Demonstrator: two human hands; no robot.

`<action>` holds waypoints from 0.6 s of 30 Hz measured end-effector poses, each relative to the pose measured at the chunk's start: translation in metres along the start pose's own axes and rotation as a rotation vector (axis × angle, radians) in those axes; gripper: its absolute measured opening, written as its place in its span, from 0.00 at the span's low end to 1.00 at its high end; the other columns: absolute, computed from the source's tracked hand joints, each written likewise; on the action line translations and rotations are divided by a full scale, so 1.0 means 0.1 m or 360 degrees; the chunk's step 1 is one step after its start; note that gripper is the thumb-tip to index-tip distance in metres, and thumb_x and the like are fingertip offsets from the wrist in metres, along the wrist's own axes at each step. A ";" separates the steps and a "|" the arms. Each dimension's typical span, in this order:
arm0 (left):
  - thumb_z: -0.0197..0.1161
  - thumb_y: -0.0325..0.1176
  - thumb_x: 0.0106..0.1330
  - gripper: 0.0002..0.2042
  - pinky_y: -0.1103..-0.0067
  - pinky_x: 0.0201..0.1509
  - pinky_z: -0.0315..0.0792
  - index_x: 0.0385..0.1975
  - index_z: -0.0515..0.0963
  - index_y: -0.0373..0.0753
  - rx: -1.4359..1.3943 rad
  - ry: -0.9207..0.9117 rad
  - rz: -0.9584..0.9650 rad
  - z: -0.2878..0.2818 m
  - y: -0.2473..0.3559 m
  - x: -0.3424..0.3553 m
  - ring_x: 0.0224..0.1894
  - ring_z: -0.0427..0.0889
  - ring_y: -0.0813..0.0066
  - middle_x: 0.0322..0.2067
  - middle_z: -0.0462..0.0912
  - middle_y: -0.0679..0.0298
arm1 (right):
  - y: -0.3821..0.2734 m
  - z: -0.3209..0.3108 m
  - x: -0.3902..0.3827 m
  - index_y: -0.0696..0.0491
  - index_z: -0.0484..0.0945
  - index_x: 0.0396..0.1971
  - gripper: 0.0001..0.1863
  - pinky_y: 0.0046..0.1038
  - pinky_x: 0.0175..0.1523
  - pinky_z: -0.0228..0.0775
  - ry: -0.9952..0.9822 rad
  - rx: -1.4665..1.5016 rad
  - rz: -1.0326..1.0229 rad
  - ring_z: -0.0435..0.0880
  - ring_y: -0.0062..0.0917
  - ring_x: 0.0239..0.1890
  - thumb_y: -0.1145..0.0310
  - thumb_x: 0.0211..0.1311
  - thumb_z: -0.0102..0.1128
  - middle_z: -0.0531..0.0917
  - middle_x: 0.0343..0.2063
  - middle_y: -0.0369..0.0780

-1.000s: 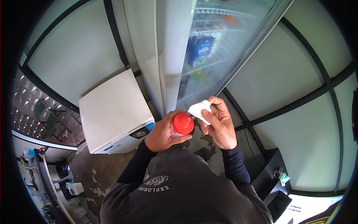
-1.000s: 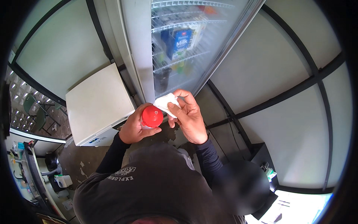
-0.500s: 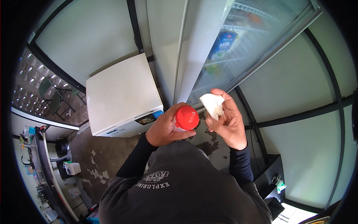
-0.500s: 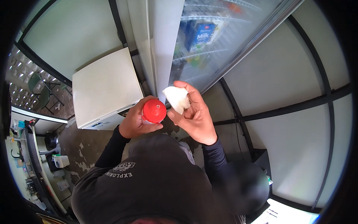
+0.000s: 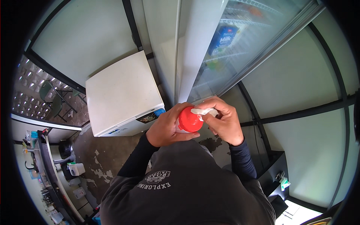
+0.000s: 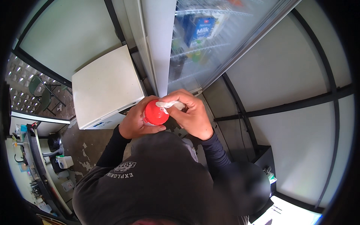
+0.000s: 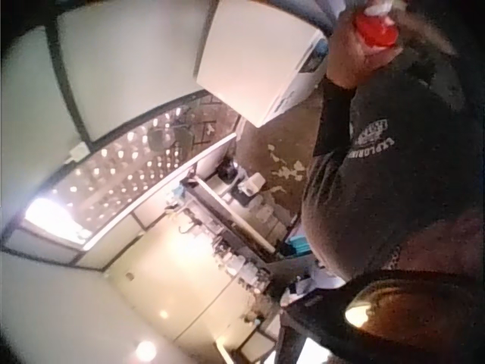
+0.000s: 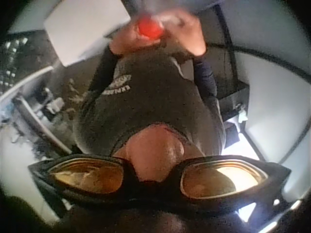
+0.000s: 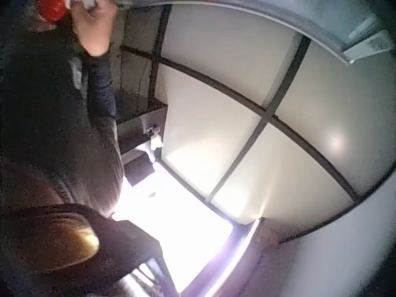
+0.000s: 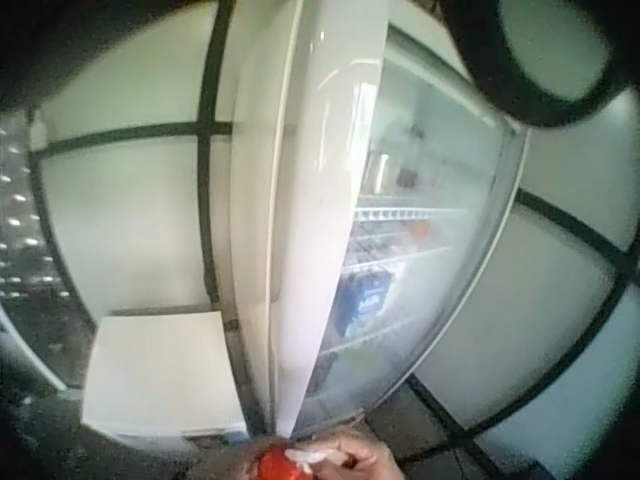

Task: The recorder cleans the exterior of several syrup or sauce squeeze bottles at a coffee shop station.

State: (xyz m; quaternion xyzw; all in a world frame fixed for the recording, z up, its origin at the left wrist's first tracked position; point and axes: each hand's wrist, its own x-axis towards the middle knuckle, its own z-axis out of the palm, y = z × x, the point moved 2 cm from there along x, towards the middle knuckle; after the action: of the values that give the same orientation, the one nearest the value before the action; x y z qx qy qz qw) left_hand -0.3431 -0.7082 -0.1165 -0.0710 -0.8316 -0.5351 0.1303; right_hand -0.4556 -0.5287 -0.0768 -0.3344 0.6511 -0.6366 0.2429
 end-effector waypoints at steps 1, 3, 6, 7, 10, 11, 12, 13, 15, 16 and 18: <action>0.85 0.41 0.54 0.40 0.68 0.60 0.78 0.65 0.69 0.38 -0.0068 0.0007 0.0008 -0.01 0.00 0.02 0.56 0.85 0.54 0.55 0.82 0.53 | 0.03 -0.02 0.00 0.55 0.79 0.54 0.12 0.17 0.23 0.65 0.0051 0.0199 0.0132 0.76 0.08 0.24 0.78 0.74 0.61 0.84 0.41 0.36; 0.85 0.42 0.54 0.40 0.67 0.60 0.78 0.65 0.69 0.38 -0.0207 0.0035 0.0030 -0.01 -0.01 0.05 0.56 0.85 0.53 0.56 0.82 0.53 | 0.09 -0.08 -0.01 0.53 0.75 0.57 0.12 0.18 0.22 0.63 0.0274 0.0657 0.0453 0.74 0.09 0.24 0.74 0.77 0.58 0.83 0.40 0.35; 0.85 0.42 0.54 0.41 0.67 0.60 0.78 0.65 0.69 0.38 -0.0138 0.0032 0.0086 0.00 -0.02 0.09 0.56 0.85 0.53 0.57 0.81 0.53 | 0.08 -0.15 -0.01 0.53 0.72 0.61 0.15 0.19 0.27 0.68 0.0374 0.1148 0.0204 0.75 0.11 0.28 0.69 0.80 0.57 0.81 0.35 0.33; 0.85 0.42 0.54 0.41 0.67 0.60 0.78 0.65 0.69 0.38 -0.0132 0.0022 0.0086 0.00 -0.03 0.10 0.56 0.85 0.53 0.57 0.81 0.53 | 0.07 -0.17 -0.02 0.53 0.72 0.61 0.15 0.19 0.29 0.69 0.0382 0.1060 0.0194 0.76 0.11 0.30 0.69 0.80 0.57 0.81 0.35 0.33; 0.85 0.42 0.54 0.41 0.67 0.60 0.78 0.65 0.69 0.37 -0.0140 -0.0018 0.0076 0.04 -0.04 0.10 0.56 0.85 0.53 0.57 0.81 0.53 | -0.02 -0.22 -0.06 0.54 0.74 0.60 0.15 0.20 0.31 0.72 0.0338 0.0839 0.0110 0.78 0.12 0.32 0.68 0.80 0.57 0.82 0.35 0.33; 0.85 0.42 0.54 0.41 0.67 0.60 0.78 0.65 0.69 0.37 -0.0135 -0.0035 0.0072 0.05 -0.04 0.10 0.56 0.85 0.53 0.57 0.81 0.53 | -0.07 -0.23 -0.07 0.54 0.75 0.60 0.14 0.20 0.31 0.72 0.0312 0.0767 0.0095 0.78 0.12 0.33 0.68 0.80 0.58 0.82 0.35 0.33; 0.85 0.42 0.54 0.41 0.67 0.60 0.79 0.65 0.69 0.37 -0.0158 -0.0032 0.0088 0.05 -0.04 0.10 0.56 0.85 0.52 0.57 0.81 0.53 | -0.11 -0.23 -0.08 0.55 0.76 0.59 0.14 0.19 0.32 0.73 0.0285 0.0693 0.0082 0.79 0.12 0.33 0.68 0.80 0.59 0.82 0.35 0.34; 0.85 0.43 0.54 0.41 0.67 0.59 0.79 0.65 0.69 0.37 -0.0128 -0.0050 0.0073 0.07 -0.04 0.10 0.56 0.85 0.52 0.57 0.81 0.52 | -0.18 -0.25 -0.11 0.55 0.78 0.56 0.13 0.20 0.32 0.74 0.0216 0.0614 0.0075 0.79 0.12 0.33 0.68 0.77 0.62 0.83 0.35 0.34; 0.85 0.44 0.54 0.41 0.66 0.59 0.79 0.65 0.69 0.36 -0.0120 -0.0052 0.0083 0.08 -0.04 0.11 0.56 0.85 0.51 0.57 0.81 0.52 | -0.28 -0.28 -0.14 0.55 0.78 0.55 0.13 0.21 0.33 0.74 0.0093 0.0556 0.0149 0.80 0.12 0.33 0.69 0.76 0.65 0.83 0.35 0.34; 0.85 0.44 0.54 0.41 0.66 0.59 0.80 0.64 0.69 0.36 -0.0093 -0.0066 0.0097 0.09 -0.04 0.11 0.56 0.85 0.51 0.57 0.81 0.51 | -0.31 -0.29 -0.14 0.55 0.79 0.55 0.13 0.21 0.33 0.75 0.0032 0.0514 0.0158 0.80 0.12 0.33 0.70 0.75 0.66 0.83 0.34 0.34; 0.85 0.45 0.54 0.41 0.65 0.58 0.80 0.64 0.69 0.35 -0.0034 -0.0102 0.0114 0.10 -0.05 0.12 0.56 0.85 0.50 0.57 0.81 0.51 | -0.30 -0.26 -0.14 0.56 0.79 0.50 0.12 0.20 0.36 0.74 0.0036 0.0244 0.0310 0.79 0.11 0.33 0.70 0.72 0.69 0.82 0.33 0.33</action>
State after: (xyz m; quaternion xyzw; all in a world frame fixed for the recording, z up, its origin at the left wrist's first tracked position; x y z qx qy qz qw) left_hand -0.3574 -0.7011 -0.1211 -0.1194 -0.8266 -0.5364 0.1220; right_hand -0.4617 -0.5000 -0.0472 -0.2428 0.6325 -0.6618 0.3210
